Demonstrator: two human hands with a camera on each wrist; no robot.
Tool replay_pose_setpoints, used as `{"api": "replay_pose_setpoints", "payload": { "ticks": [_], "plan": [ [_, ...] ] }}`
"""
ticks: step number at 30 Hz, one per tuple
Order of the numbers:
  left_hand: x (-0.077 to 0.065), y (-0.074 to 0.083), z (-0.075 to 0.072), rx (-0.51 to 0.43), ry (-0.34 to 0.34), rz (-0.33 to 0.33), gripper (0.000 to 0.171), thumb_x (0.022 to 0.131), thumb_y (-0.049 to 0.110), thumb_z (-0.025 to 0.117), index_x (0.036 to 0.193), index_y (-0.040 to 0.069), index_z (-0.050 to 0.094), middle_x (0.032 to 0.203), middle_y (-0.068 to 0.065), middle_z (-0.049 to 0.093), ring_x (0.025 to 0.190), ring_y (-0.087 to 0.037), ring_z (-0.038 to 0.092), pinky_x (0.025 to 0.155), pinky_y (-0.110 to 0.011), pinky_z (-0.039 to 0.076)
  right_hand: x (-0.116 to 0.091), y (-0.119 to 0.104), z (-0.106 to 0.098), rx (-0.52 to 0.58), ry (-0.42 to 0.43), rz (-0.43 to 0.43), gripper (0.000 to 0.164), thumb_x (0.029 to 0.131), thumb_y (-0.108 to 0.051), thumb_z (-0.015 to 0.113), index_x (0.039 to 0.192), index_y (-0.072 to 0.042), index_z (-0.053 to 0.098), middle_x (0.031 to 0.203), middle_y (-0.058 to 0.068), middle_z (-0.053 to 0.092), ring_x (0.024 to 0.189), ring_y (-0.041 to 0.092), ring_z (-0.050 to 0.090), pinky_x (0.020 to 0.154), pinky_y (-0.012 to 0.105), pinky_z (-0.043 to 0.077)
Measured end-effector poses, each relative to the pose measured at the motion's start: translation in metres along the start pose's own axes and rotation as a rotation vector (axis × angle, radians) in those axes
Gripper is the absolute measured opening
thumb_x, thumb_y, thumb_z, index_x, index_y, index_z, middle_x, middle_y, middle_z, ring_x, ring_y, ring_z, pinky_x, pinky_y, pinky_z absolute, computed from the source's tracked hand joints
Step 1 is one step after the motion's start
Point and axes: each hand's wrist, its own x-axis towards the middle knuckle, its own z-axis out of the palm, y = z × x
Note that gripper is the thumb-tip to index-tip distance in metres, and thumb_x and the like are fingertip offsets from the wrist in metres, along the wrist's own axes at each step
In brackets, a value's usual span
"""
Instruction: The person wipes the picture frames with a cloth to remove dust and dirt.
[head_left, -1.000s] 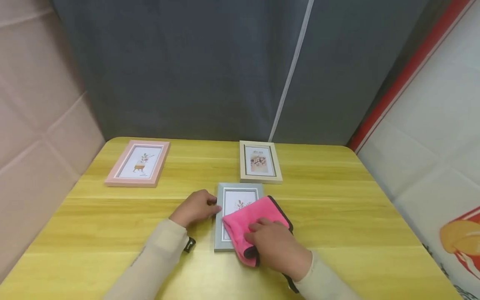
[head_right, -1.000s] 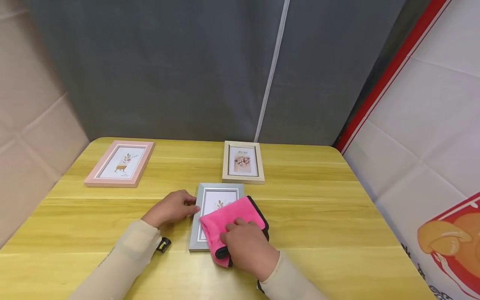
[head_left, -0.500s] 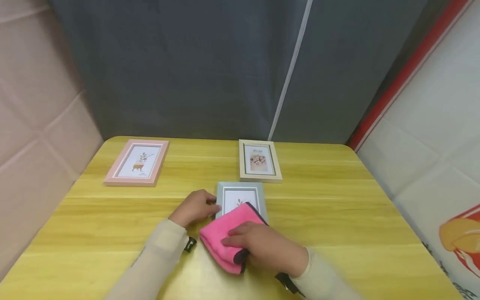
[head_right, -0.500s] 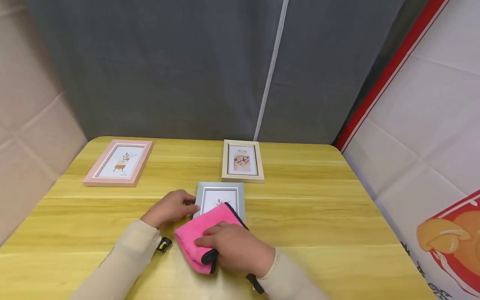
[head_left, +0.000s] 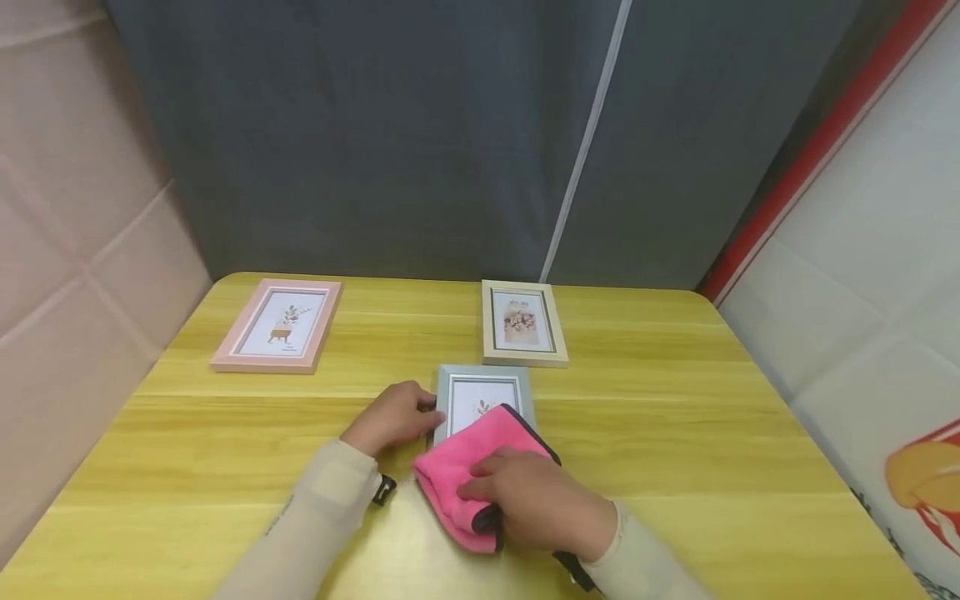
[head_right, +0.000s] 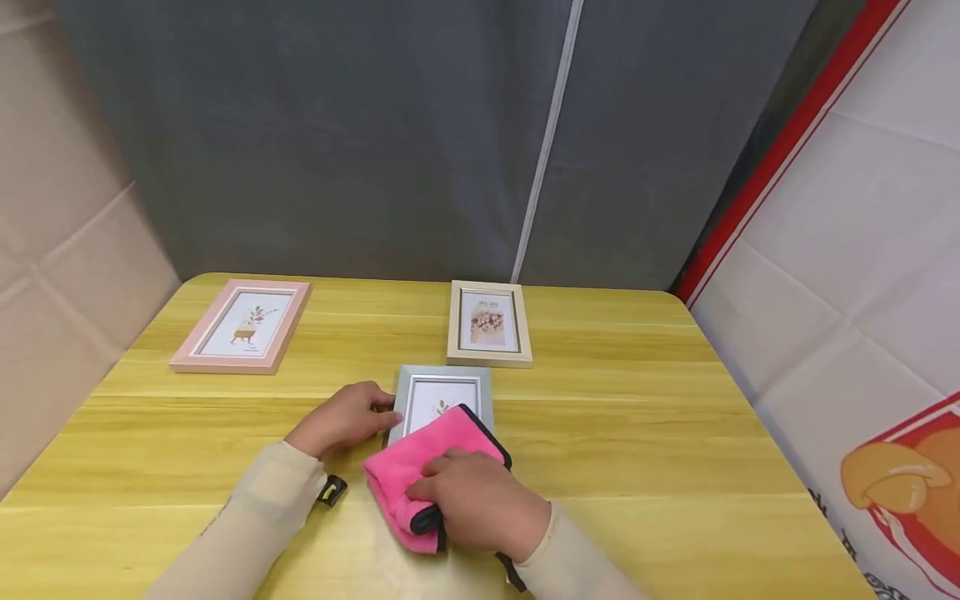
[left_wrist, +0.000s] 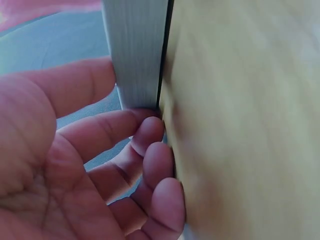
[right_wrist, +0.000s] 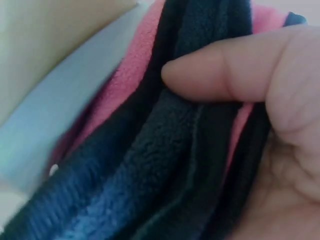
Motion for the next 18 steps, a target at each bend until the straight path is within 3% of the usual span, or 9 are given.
{"api": "replay_pose_setpoints", "payload": {
  "ticks": [5, 9, 12, 14, 18],
  "plan": [
    [0.000, 0.000, 0.000, 0.016, 0.006, 0.019, 0.016, 0.093, 0.020, 0.069, 0.092, 0.006, 0.076, 0.080, -0.006, 0.059, 0.065, -0.019, 0.046, 0.057, -0.030, 0.040, -0.014, 0.007, -0.006, -0.036, 0.004, 0.048, 0.041, 0.077, -0.002, 0.077, 0.108, -0.028, 0.075, 0.100, -0.011, 0.067, 0.096, 0.011, 0.058, 0.084, 0.028, 0.050],
    [0.000, 0.000, 0.001, 0.019, 0.009, 0.026, 0.016, 0.093, 0.020, 0.069, 0.095, 0.006, 0.076, 0.082, -0.006, 0.060, 0.066, -0.019, 0.047, 0.059, -0.031, 0.041, -0.022, 0.010, -0.011, -0.049, -0.005, 0.115, 0.031, 0.074, -0.001, 0.078, 0.091, -0.027, 0.074, 0.080, -0.012, 0.059, 0.079, 0.010, 0.050, 0.071, 0.027, 0.047],
    [-0.001, 0.000, 0.001, 0.015, 0.011, 0.028, 0.018, 0.094, 0.019, 0.069, 0.081, 0.007, 0.072, 0.073, -0.004, 0.054, 0.064, -0.018, 0.046, 0.057, -0.030, 0.040, -0.022, 0.011, -0.015, -0.037, -0.015, 0.133, 0.026, 0.075, -0.003, 0.079, 0.088, -0.025, 0.075, 0.075, -0.012, 0.057, 0.074, 0.009, 0.046, 0.068, 0.027, 0.045],
    [-0.001, 0.000, 0.002, 0.006, 0.014, 0.029, 0.022, 0.094, 0.019, 0.068, 0.074, 0.008, 0.067, 0.067, -0.003, 0.049, 0.062, -0.017, 0.045, 0.056, -0.030, 0.039, -0.021, 0.011, -0.017, -0.022, -0.016, 0.118, 0.027, 0.076, -0.003, 0.078, 0.090, -0.025, 0.076, 0.077, -0.013, 0.060, 0.076, 0.009, 0.049, 0.072, 0.027, 0.047],
    [-0.002, 0.001, 0.005, -0.006, 0.021, 0.014, 0.021, 0.093, 0.018, 0.069, 0.075, 0.009, 0.067, 0.068, -0.003, 0.050, 0.063, -0.018, 0.046, 0.057, -0.030, 0.040, -0.011, 0.007, -0.018, -0.027, 0.021, -0.006, 0.034, 0.079, -0.002, 0.076, 0.103, -0.026, 0.076, 0.090, -0.014, 0.067, 0.085, 0.009, 0.056, 0.083, 0.025, 0.048]
  ]
}}
